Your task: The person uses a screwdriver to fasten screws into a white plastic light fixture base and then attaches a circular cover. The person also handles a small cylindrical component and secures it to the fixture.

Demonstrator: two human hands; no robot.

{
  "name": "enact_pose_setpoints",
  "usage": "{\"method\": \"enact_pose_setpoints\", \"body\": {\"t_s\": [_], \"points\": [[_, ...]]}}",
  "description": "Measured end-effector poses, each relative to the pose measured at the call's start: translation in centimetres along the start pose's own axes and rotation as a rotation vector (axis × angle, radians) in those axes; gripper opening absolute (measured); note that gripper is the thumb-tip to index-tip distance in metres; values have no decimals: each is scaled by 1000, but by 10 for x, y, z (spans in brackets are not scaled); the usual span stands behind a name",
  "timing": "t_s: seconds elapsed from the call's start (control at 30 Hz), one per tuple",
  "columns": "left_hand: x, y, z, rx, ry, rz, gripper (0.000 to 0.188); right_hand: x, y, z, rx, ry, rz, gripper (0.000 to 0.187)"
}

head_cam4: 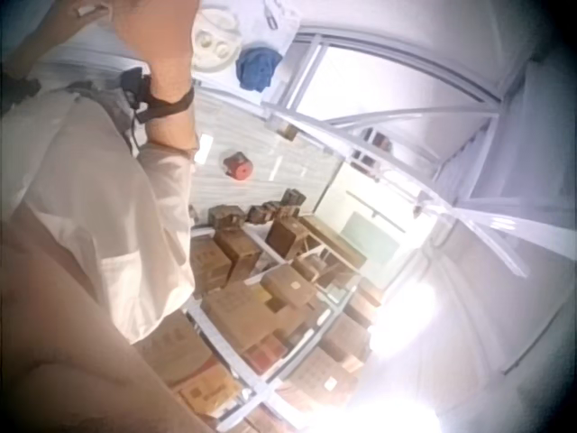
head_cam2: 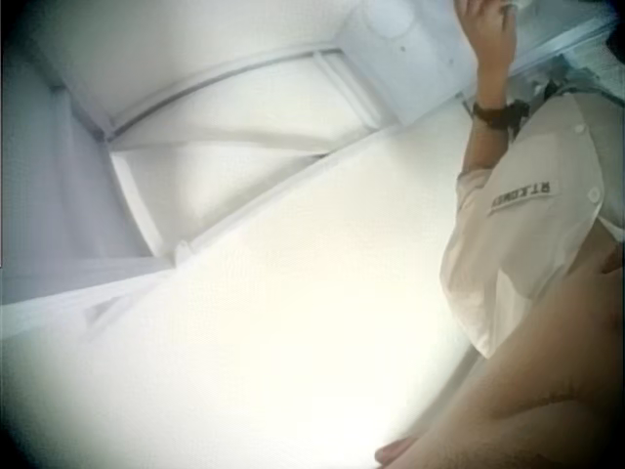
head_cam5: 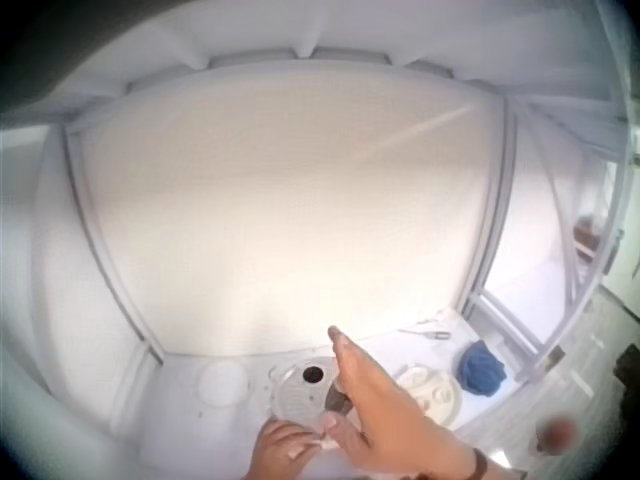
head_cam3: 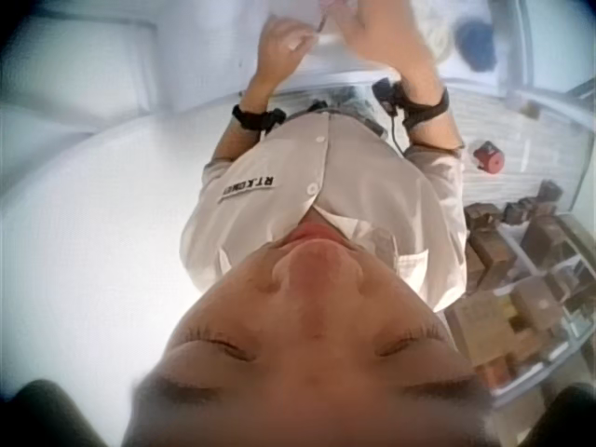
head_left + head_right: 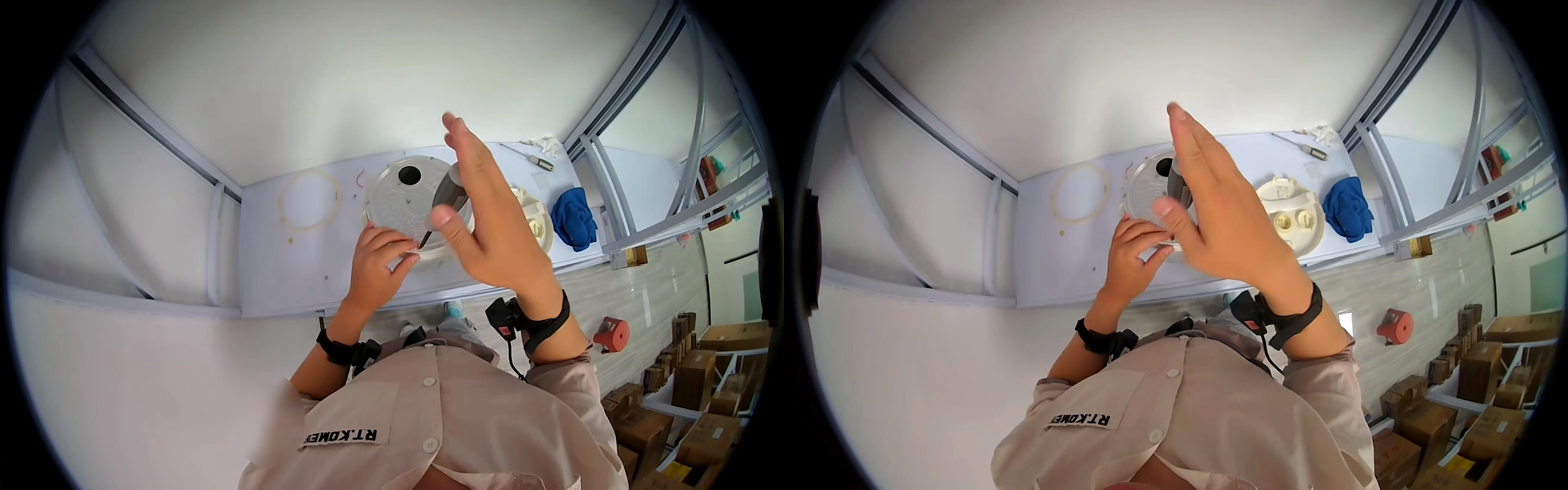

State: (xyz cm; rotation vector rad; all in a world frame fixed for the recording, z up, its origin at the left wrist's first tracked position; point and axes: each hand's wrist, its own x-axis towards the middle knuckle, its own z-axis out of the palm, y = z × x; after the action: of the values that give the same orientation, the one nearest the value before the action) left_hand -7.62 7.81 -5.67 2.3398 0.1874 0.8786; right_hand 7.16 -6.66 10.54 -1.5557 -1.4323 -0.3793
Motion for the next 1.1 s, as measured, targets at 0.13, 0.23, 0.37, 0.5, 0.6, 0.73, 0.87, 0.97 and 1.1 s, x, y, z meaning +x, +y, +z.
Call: {"method": "enact_pose_setpoints", "body": {"t_s": [0.13,0.23,0.37,0.5,0.6,0.73,0.87,0.97,1.1], "points": [[1,-1,-1,-33,-18,-10,27,-3,0,1,363,-27,168,79],[-1,-1,-2,-28,-34,-22,25,-3,1,-7,189,-105,182,74],[-1,0,-2,-12,-19,-20,25,-7,3,-8,12,-170,93,67],[-1,0,-2,-33,-28,-36,24,5,-5,-3,129,-23,-49,61],[-1,0,-2,-51,-37,-49,24,4,-7,-2,195,-77,25,59],[0,2,-2,-62,-29,-57,23,-3,-1,-10,52,-188,94,58],[-1,3,-1,-69,-17,-72,22,4,-7,3,103,26,-56,50],[-1,3,-2,-72,-24,-77,21,3,-6,5,188,5,-15,49],[-1,4,-2,-82,-25,-86,20,0,0,-8,90,-108,75,50]]}}
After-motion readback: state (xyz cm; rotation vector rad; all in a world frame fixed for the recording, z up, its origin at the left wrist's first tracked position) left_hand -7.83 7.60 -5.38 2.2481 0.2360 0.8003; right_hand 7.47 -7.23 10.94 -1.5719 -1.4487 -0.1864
